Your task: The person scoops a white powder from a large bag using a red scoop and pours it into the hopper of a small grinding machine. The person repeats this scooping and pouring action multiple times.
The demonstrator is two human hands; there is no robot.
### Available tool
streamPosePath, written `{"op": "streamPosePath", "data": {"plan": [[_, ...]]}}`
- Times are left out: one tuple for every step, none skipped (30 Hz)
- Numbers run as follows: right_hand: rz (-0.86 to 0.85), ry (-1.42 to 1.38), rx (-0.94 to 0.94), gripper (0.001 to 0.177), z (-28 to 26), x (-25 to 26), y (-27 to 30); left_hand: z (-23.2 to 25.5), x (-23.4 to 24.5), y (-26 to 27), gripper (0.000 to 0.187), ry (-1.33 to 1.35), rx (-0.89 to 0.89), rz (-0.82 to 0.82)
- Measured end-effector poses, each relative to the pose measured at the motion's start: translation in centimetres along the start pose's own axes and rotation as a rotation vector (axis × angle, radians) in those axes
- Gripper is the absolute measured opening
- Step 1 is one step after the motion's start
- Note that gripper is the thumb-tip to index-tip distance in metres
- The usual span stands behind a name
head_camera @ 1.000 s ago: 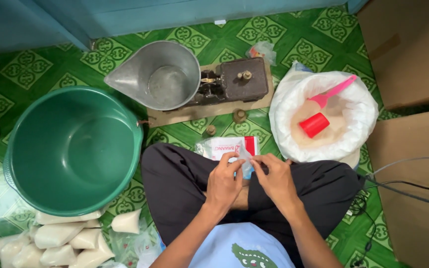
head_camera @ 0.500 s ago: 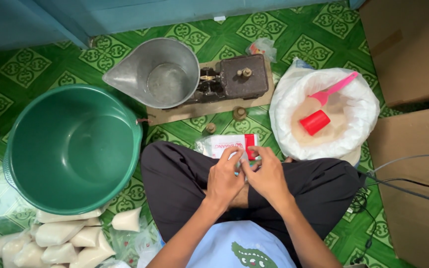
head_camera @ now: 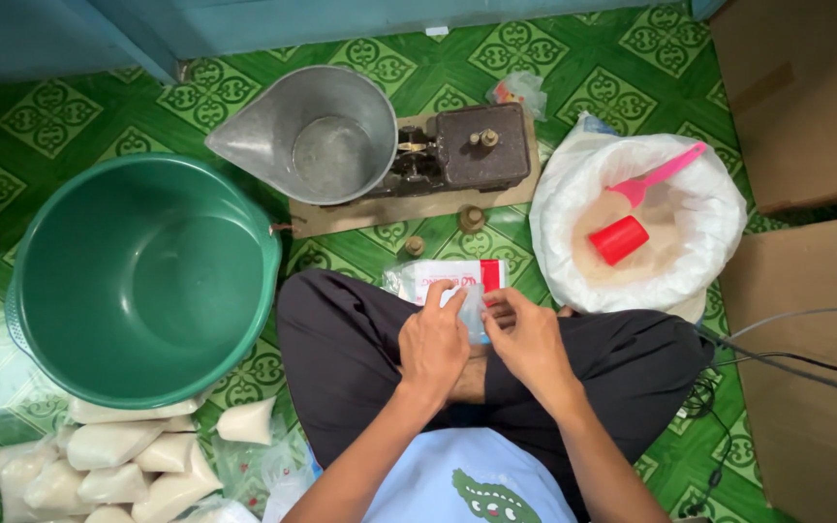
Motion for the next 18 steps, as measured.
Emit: {"op": "streamPosePath", "data": {"plan": [[-0.001, 0.001, 0.0, 0.025, -0.1, 0.1, 0.1, -0.1, 0.0, 0.0, 0.04, 0.001, 0.001, 0.0], [0.003, -0.052, -0.014, 0.023, -0.2, 0.2, 0.1, -0.2, 0.0, 0.0, 0.04, 0.006, 0.013, -0.008], [0.009, -0.105, -0.03, 0.022, -0.2, 0.3, 0.2, -0.3, 0.0, 0.0, 0.039, 0.011, 0.023, -0.018], [0.009, -0.105, -0.03, 0.022, -0.4, 0.6, 0.3, -0.1, 0.1, 0.1, 0.039, 0.011, 0.023, -0.018], [0.028, -0.137, -0.029, 0.019, -0.7, 0.9, 0.4, 0.0, 0.1, 0.1, 0.039, 0.044, 0.031, -0.024], [0.047, -0.169, -0.028, 0.017, -0.9, 1.2, 0.5, 0.1, 0.2, 0.2, 0.039, 0.076, 0.04, -0.029], [0.047, -0.172, -0.029, 0.017, -0.5, 1.2, 0.4, 0.0, 0.1, 0.1, 0.039, 0.074, 0.041, -0.03], [0.054, -0.139, -0.044, 0.015, -0.2, 1.2, 0.2, -0.1, 0.1, 0.1, 0.038, 0.081, 0.054, -0.021], [0.062, -0.106, -0.06, 0.014, 0.2, 1.3, 0.1, -0.2, 0.0, 0.0, 0.037, 0.087, 0.065, -0.012], [0.063, -0.109, -0.062, 0.014, 0.5, 1.3, -0.1, -0.1, 0.0, -0.1, 0.037, 0.085, 0.065, -0.014], [0.069, -0.107, -0.071, 0.012, 0.8, 1.3, -0.2, 0.0, 0.1, -0.2, 0.036, 0.083, 0.058, -0.008], [0.076, -0.105, -0.081, 0.012, 1.2, 1.3, -0.4, 0.1, 0.1, -0.3, 0.036, 0.081, 0.05, -0.003], [0.076, -0.107, -0.083, 0.012, 1.3, 1.6, -0.4, 0.4, 0.2, -0.4, 0.036, 0.079, 0.049, -0.005], [0.081, -0.107, -0.1, 0.01, 1.5, 1.8, -0.5, 0.8, 0.2, -0.5, 0.038, 0.097, -0.013, -0.013], [0.086, -0.106, -0.119, 0.009, 1.7, 2.1, -0.5, 1.3, 0.1, -0.6, 0.04, 0.116, -0.077, -0.023], [0.088, -0.109, -0.121, 0.009, 2.0, 2.3, -0.6, 1.7, 0.3, -0.6, 0.04, 0.114, -0.079, -0.026], [0.088, -0.117, -0.123, 0.008, 2.4, 2.6, -0.8, 2.3, 0.5, -0.7, 0.041, 0.143, -0.121, -0.026], [0.087, -0.125, -0.124, 0.008, 2.8, 2.9, -0.9, 2.9, 0.7, -0.8, 0.041, 0.172, -0.163, -0.026]]}}
Point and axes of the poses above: each hand's wrist, its own y-axis away from the middle knuckle, its own x-axis out of the back of the hand, z = x × y, the point moved 3 cm from there along -y, towards the middle knuckle, and after that the axes turned 13 degrees about -z, right-handed, at the moved point
